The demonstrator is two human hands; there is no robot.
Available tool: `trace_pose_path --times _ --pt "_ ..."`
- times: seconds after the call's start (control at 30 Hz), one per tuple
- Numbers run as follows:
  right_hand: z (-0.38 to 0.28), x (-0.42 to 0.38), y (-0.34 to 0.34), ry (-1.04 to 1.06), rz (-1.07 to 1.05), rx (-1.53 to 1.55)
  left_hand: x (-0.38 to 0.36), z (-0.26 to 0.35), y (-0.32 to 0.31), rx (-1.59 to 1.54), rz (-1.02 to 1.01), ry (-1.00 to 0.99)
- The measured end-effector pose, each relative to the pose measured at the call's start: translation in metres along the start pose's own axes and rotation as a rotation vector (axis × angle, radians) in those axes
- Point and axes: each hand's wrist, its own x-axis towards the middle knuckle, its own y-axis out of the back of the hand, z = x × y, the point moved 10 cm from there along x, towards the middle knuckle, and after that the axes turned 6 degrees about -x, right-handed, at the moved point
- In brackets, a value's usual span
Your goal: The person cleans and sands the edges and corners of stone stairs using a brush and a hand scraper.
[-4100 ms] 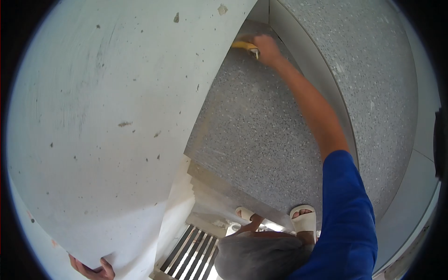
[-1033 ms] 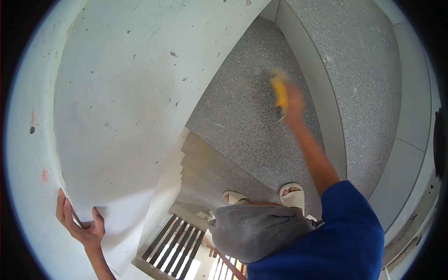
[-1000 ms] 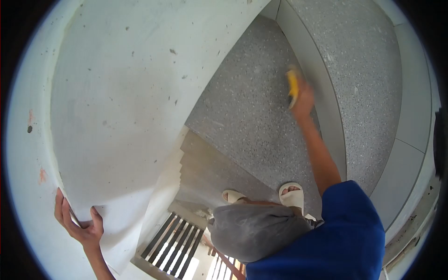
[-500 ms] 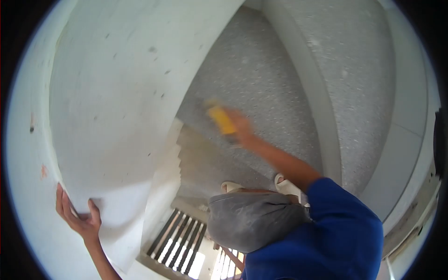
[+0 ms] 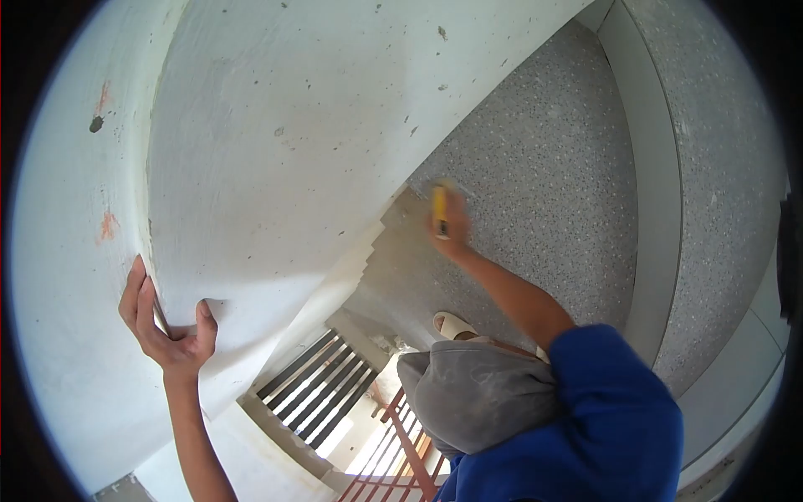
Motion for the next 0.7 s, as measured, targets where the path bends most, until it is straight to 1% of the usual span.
trace_pose_path --times 0.07,0.17,0.23,0.27,0.33,0.37,0.43,0.47,0.5,0.6,0.67,0.7 --pt "-0.036 0.017 -0.050 -0.265 -0.457 0.150 -0.002 0.000 0.000 -0.020 0.007 -0.004" --pt "-0.047 0.042 -0.024 -0.035 -0.101 0.166 0.002 0.001 0.000 -0.008 0.011 -0.022" --pt "-0.025 0.062 0.034 0.055 0.328 0.226 0.003 0.001 0.001 0.012 0.017 -0.021" --pt "0.007 0.081 0.030 -0.200 0.252 0.623 0.004 0.001 0.000 0.014 0.020 -0.020" --pt "0.028 0.100 -0.006 -0.360 0.179 0.832 0.001 0.002 0.001 0.002 0.016 -0.021" --pt "0.033 0.108 -0.030 -0.239 0.209 0.655 0.001 0.003 0.000 -0.006 0.028 -0.029" --pt "0.012 0.105 -0.043 -0.125 0.133 0.405 0.005 0.003 0.002 -0.030 0.050 -0.042" --pt "-0.018 0.089 -0.046 -0.123 0.020 0.332 0.007 0.004 0.003 -0.041 0.062 -0.034" --pt "-0.034 0.066 -0.049 -0.119 -0.100 0.254 0.006 0.005 0.005 -0.054 0.072 -0.018" --pt "-0.046 0.026 -0.048 -0.121 -0.390 0.494 0.004 0.001 0.009 -0.112 0.120 0.007" --pt "-0.033 0.038 0.005 -0.108 -0.321 0.471 0.002 -0.001 0.013 -0.081 0.127 0.036" --pt "0.001 0.040 0.018 -0.260 -0.303 0.474 0.001 -0.001 0.015 -0.089 0.153 0.013"
